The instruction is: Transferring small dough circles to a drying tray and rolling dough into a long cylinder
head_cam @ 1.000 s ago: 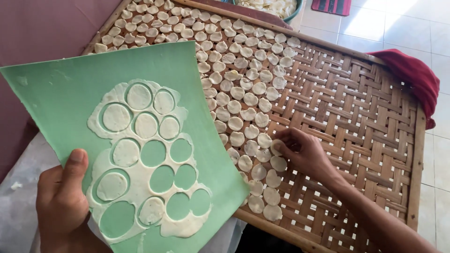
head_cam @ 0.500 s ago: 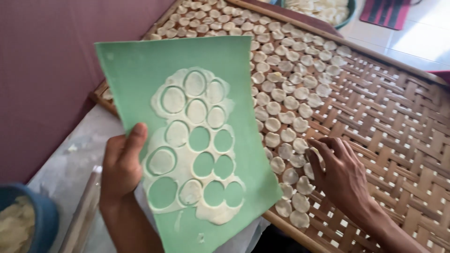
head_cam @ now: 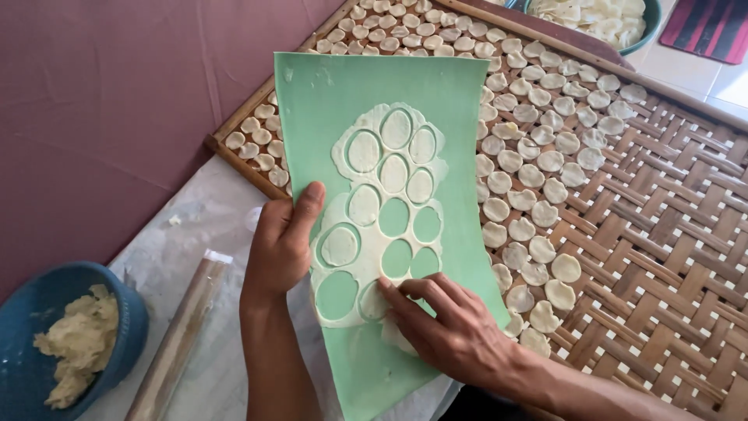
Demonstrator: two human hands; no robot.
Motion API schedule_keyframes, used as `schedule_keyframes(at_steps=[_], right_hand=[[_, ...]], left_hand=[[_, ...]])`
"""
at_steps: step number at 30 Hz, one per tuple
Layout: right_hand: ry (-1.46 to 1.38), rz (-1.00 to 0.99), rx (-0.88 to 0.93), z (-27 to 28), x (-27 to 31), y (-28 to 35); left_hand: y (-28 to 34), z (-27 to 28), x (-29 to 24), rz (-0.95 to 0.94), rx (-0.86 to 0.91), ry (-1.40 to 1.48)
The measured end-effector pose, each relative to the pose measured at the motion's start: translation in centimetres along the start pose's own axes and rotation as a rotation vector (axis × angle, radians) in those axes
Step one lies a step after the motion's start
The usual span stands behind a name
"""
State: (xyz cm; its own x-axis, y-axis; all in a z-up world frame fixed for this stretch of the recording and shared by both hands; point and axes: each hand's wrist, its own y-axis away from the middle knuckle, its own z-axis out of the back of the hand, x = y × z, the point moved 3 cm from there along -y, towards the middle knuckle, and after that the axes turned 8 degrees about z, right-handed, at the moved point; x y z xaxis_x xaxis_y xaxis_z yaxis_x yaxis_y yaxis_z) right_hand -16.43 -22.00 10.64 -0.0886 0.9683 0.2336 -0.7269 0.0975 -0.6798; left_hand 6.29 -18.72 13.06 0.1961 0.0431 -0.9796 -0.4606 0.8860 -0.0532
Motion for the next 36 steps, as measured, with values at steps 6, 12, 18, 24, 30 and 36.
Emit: schedule_keyframes(at_steps=[6, 12, 18, 24, 30, 36], right_hand=[[-0.234, -0.348, -0.135, -1.0, -0.6, -0.2], [-0.541, -0.618, -0.128, -1.1, -0.9, -1.0], [-0.546, -0.433, -0.192, 1.1, 1.0, -0.8], [-0.524, -0.615, -0.241, 4.9, -1.8, 2.4], [-0.215, -0.959, -0.182, 7.7, -11.5, 11.7], [-0.194, -1.106, -0.169, 7.3, -15.7, 15.5]], left_hand=[[0.0, -0.4, -0.2, -0.003, 0.008, -0.044], [0.1, -0.1, 0.1, 0.017, -0.013, -0.064], [0.1, 0.5, 0.0, 0.045, -0.049, -0.081], [0.4, 2.9, 1.5, 0.095, -0.100, -0.148], [0.5, 4.5, 2.6, 0.091, -0.144, -0.201], [0.6, 4.5, 3.4, 0.133, -0.171, -0.162]])
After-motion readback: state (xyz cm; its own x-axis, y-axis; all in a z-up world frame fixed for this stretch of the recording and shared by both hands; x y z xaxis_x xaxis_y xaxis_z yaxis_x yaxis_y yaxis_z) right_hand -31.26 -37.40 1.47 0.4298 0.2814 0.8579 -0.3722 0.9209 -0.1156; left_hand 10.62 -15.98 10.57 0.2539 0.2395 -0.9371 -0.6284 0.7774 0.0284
